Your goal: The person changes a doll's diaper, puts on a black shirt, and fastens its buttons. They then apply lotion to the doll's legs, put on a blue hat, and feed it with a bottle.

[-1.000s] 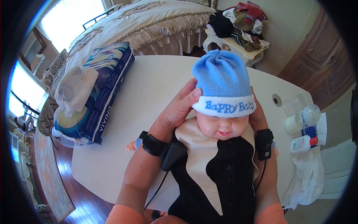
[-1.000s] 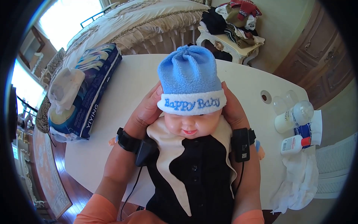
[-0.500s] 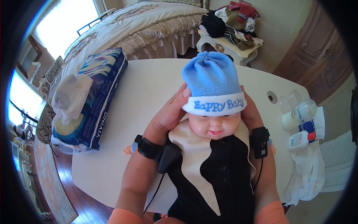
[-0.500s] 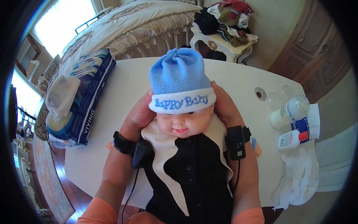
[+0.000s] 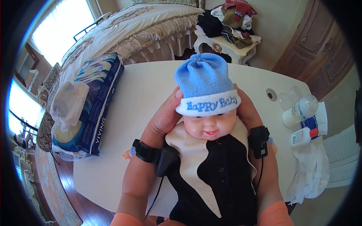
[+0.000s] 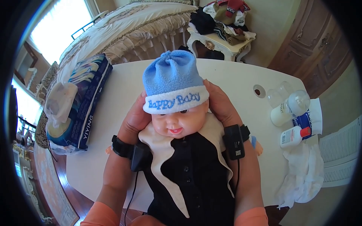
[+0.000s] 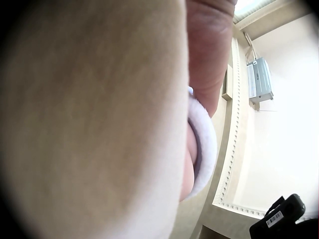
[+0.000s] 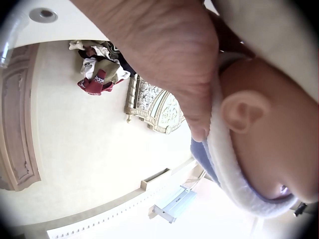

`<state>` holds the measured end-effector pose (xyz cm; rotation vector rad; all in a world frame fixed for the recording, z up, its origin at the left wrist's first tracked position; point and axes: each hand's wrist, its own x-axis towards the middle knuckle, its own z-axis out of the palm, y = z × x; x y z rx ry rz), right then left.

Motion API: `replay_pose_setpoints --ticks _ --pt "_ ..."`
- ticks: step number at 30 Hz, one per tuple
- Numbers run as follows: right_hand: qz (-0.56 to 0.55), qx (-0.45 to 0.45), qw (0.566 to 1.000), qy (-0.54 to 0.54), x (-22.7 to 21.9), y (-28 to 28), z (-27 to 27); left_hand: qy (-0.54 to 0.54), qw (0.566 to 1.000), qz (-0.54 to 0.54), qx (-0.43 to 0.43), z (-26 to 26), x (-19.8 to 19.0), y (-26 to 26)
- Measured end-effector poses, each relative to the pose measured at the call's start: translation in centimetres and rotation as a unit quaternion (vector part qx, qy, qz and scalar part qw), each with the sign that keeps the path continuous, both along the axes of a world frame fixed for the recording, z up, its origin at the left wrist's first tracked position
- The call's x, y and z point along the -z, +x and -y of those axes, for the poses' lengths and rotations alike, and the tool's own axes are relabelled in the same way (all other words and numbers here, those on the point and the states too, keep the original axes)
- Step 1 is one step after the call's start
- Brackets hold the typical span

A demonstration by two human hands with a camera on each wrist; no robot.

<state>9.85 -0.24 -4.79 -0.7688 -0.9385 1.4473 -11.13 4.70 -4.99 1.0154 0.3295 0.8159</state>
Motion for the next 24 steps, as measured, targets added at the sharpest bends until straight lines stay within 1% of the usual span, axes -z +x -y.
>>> replay_pose_setpoints --ticks 4,6,7,9,12,14,18,19,20,21,22,23,24 --pt "0.013 0.005 1.0 0.002 0.1 0.1 -0.1 -0.009 1.0 -0.008 -0.014 0.2 -0.4 0.1" --pt "0.009 0.001 1.0 -0.002 0.4 0.4 -0.3 0.015 0.999 -0.005 0.03 0.0 -0.5 0.0" --pt "0.006 -0.008 1.0 -0.005 0.5 0.5 -0.3 0.015 0.999 -0.005 0.03 0.0 -0.5 0.0" --pt "0.004 -0.017 1.0 -0.007 0.5 0.5 -0.3 -0.02 1.0 -0.005 0.017 0.0 -0.3 0.1" --pt "0.029 0.0 1.0 0.002 0.5 0.2 -0.5 -0.041 0.999 -0.013 0.013 -0.6 0.2 0.3" --pt "0.051 0.013 0.998 -0.023 1.1 0.3 -1.1 -0.059 0.998 -0.015 0.012 -1.1 0.7 0.5" --pt "0.043 0.031 0.998 -0.03 1.7 0.2 -1.6 -0.106 0.994 0.001 0.01 -1.1 0.5 0.7" --pt "0.068 0.054 0.995 -0.044 1.6 0.2 -1.6 -0.107 0.994 0.0 0.009 -1.3 0.8 0.5" --pt "0.093 0.078 0.991 -0.058 1.5 0.1 -1.7 -0.107 0.994 -0.027 0.004 -1.8 1.3 0.4" --pt "0.093 0.077 0.991 -0.059 2.0 0.4 -1.8 -0.108 0.993 -0.055 -0.001 -2.0 1.7 0.4" --pt "0.144 0.092 0.984 -0.044 2.8 0.8 -2.0 -0.108 0.993 -0.055 -0.001 -2.2 2.0 0.3" --pt "0.196 0.107 0.974 -0.03 3.2 1.1 -2.1 -0.099 0.991 -0.089 -0.023 -2.2 2.2 0.4" --pt "0.196 0.106 0.974 -0.03 2.9 0.9 -1.9 -0.089 0.988 -0.122 -0.045 -2.2 2.3 0.4"
